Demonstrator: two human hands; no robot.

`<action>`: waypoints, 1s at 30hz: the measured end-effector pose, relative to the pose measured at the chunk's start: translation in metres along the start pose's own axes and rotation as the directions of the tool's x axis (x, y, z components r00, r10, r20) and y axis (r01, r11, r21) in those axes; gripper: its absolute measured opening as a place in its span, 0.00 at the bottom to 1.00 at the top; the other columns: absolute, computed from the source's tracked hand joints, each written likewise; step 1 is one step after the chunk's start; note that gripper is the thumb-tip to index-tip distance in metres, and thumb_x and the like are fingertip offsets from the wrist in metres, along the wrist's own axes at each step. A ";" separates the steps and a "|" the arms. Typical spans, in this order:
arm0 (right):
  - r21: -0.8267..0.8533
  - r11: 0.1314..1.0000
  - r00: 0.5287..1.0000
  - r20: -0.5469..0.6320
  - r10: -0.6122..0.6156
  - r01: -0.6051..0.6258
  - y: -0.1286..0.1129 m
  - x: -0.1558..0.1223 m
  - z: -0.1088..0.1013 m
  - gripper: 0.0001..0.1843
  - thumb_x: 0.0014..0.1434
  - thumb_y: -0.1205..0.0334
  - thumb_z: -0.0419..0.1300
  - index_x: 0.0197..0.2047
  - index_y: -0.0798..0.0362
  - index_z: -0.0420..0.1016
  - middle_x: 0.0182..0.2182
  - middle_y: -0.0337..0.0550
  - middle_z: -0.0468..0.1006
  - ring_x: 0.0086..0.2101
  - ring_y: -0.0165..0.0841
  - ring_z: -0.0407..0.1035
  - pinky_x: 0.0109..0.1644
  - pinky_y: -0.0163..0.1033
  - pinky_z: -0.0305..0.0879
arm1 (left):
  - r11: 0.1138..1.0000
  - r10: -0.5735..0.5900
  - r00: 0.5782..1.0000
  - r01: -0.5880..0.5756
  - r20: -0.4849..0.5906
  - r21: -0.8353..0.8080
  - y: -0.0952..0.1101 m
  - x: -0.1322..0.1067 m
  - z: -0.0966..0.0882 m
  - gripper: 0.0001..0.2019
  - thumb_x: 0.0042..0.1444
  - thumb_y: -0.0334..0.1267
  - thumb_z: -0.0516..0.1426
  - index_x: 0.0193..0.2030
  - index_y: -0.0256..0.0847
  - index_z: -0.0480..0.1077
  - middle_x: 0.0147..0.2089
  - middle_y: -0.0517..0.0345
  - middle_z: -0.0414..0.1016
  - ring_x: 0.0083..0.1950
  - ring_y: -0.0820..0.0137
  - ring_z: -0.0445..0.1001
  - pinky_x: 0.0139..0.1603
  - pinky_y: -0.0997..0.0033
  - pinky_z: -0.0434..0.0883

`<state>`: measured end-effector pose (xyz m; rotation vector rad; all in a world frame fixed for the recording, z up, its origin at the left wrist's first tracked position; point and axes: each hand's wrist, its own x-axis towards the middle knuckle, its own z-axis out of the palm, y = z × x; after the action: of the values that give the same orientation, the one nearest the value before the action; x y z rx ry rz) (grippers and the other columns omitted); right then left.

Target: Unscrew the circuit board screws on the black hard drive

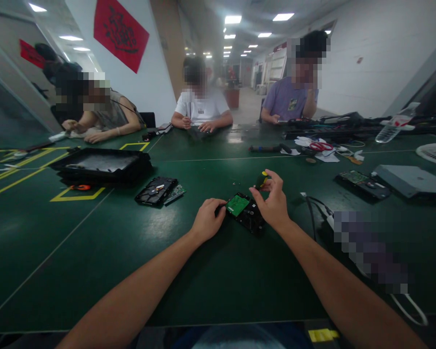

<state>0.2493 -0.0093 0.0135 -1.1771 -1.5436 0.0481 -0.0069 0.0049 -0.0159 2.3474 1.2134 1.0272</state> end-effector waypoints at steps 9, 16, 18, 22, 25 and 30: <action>0.027 1.000 0.999 0.034 -0.016 0.015 -0.003 0.000 0.000 0.38 0.74 0.54 0.59 0.80 0.43 0.48 0.55 0.53 0.80 0.47 0.45 0.81 0.57 0.60 0.81 | 1.000 0.010 1.000 -0.010 -0.002 -0.017 -0.005 0.000 0.003 0.10 0.69 0.33 0.58 0.54 0.45 0.78 0.51 0.51 0.83 0.54 0.58 0.80 0.59 0.51 0.78; -0.019 1.000 0.999 0.031 -0.011 0.011 -0.002 -0.001 0.000 0.39 0.73 0.52 0.61 0.80 0.42 0.49 0.58 0.53 0.78 0.46 0.45 0.80 0.56 0.60 0.81 | 1.000 0.010 1.000 -0.010 -0.004 -0.012 -0.006 -0.001 0.004 0.10 0.69 0.33 0.58 0.54 0.45 0.78 0.52 0.52 0.82 0.55 0.58 0.80 0.60 0.51 0.78; -0.048 0.998 0.999 0.025 -0.029 0.030 -0.003 0.000 -0.001 0.38 0.73 0.52 0.61 0.80 0.40 0.51 0.62 0.53 0.76 0.47 0.45 0.79 0.56 0.61 0.80 | 1.000 0.010 1.000 -0.010 -0.003 -0.010 -0.006 -0.001 0.003 0.10 0.69 0.32 0.59 0.54 0.45 0.78 0.51 0.52 0.82 0.55 0.58 0.80 0.59 0.51 0.79; -0.067 0.997 0.999 0.029 -0.036 0.038 -0.004 0.001 -0.002 0.37 0.73 0.54 0.60 0.80 0.39 0.52 0.66 0.53 0.73 0.48 0.44 0.78 0.57 0.60 0.80 | 1.000 0.011 1.000 -0.011 0.003 -0.009 -0.004 -0.001 0.002 0.11 0.69 0.31 0.59 0.54 0.44 0.78 0.52 0.51 0.82 0.55 0.58 0.80 0.59 0.52 0.78; -0.058 0.998 0.999 0.030 -0.026 0.028 -0.006 0.001 -0.002 0.38 0.73 0.56 0.59 0.80 0.41 0.50 0.64 0.54 0.74 0.46 0.44 0.78 0.56 0.60 0.80 | 1.000 0.006 1.000 -0.006 0.005 0.001 -0.004 -0.001 0.002 0.11 0.69 0.31 0.59 0.54 0.43 0.78 0.52 0.51 0.81 0.56 0.58 0.79 0.60 0.51 0.78; -0.057 0.998 0.999 0.029 -0.013 0.014 -0.008 0.001 -0.002 0.39 0.73 0.56 0.59 0.81 0.42 0.50 0.58 0.53 0.77 0.44 0.44 0.78 0.55 0.60 0.81 | 1.000 0.011 1.000 -0.011 0.003 0.008 -0.004 -0.002 0.001 0.12 0.68 0.30 0.59 0.55 0.44 0.77 0.53 0.50 0.80 0.57 0.58 0.78 0.61 0.51 0.78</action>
<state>0.2460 -0.0138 0.0196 -1.2157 -1.5872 0.0122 -0.0087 0.0058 -0.0196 2.3631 1.2075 1.0241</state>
